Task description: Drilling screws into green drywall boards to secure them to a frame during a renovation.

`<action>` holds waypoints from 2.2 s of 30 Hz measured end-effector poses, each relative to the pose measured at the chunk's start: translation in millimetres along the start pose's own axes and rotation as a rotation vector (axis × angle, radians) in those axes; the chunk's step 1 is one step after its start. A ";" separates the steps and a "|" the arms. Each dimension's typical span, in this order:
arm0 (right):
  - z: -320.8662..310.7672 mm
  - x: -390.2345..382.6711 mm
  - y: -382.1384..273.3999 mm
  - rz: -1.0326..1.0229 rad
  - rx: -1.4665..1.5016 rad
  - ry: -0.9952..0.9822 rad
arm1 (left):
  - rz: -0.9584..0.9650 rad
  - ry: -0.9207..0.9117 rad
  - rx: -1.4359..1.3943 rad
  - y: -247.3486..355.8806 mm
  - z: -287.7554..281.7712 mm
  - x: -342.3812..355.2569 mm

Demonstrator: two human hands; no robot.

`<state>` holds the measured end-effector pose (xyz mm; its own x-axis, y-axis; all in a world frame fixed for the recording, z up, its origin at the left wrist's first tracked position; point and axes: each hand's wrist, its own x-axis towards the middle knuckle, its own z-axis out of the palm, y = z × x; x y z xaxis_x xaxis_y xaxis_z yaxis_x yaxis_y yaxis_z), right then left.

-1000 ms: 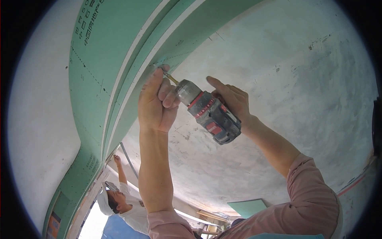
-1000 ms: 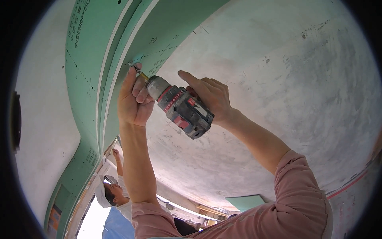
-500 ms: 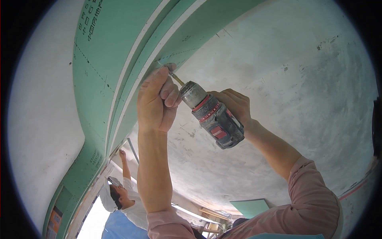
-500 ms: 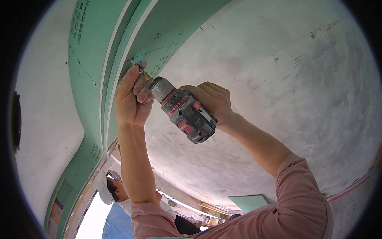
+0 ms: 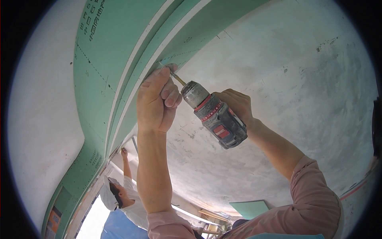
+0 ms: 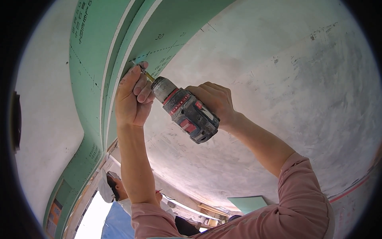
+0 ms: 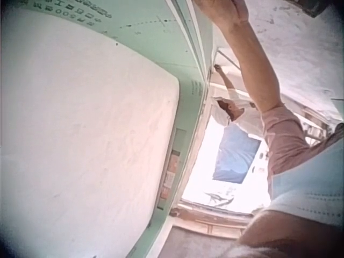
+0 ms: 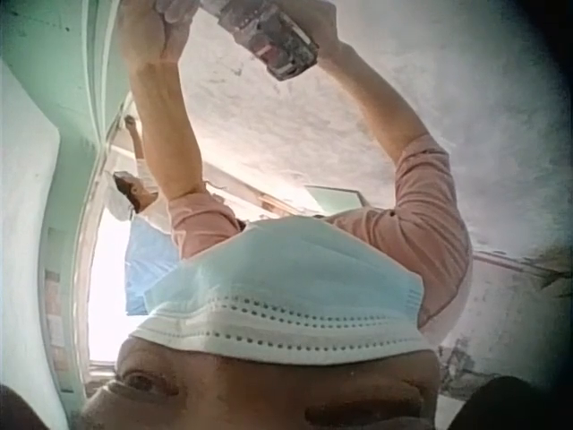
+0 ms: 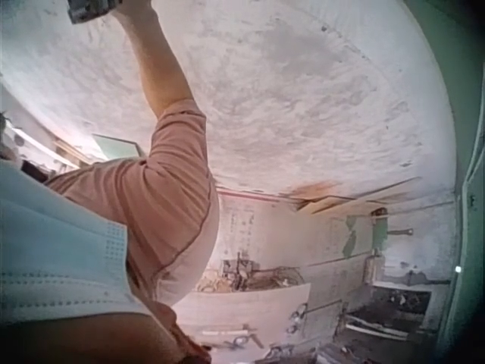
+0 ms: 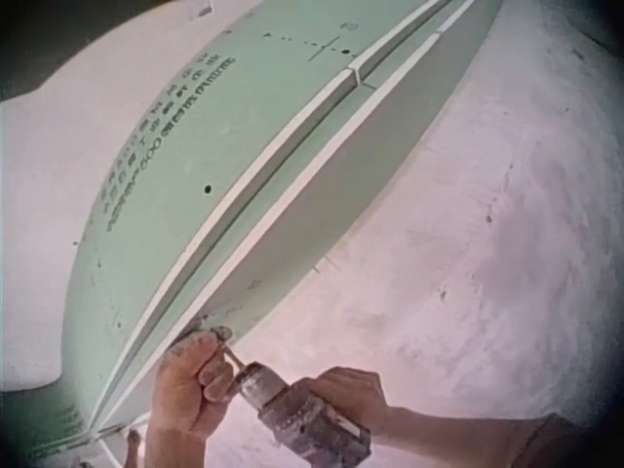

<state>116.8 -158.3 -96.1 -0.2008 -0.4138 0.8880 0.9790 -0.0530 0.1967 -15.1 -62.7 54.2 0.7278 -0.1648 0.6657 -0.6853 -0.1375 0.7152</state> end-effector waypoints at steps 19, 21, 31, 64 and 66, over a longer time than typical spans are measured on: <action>-1.6 19.0 2.0 -0.018 -0.142 -0.032 | 0.253 0.175 -0.022 -133.6 44.3 -129.9; -5.0 22.5 2.4 0.000 -0.209 -0.113 | 0.278 0.192 -0.029 -137.1 45.4 -125.2; -7.4 26.2 14.8 -0.051 -0.239 -0.087 | 0.305 0.199 -0.119 -147.3 45.0 -114.7; -219.4 -293.1 -113.5 1.453 0.365 -0.884 | -0.958 0.575 -1.238 -415.0 9.8 -325.3; -221.7 -295.1 -110.7 1.496 0.359 -0.829 | -1.020 0.708 -0.924 -410.8 24.4 -301.5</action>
<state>75.2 -231.8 -472.1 0.7153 0.6259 0.3110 0.2884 0.1409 -0.9471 46.3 19.6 -445.5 0.9064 0.1378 -0.3993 0.1526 0.7747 0.6136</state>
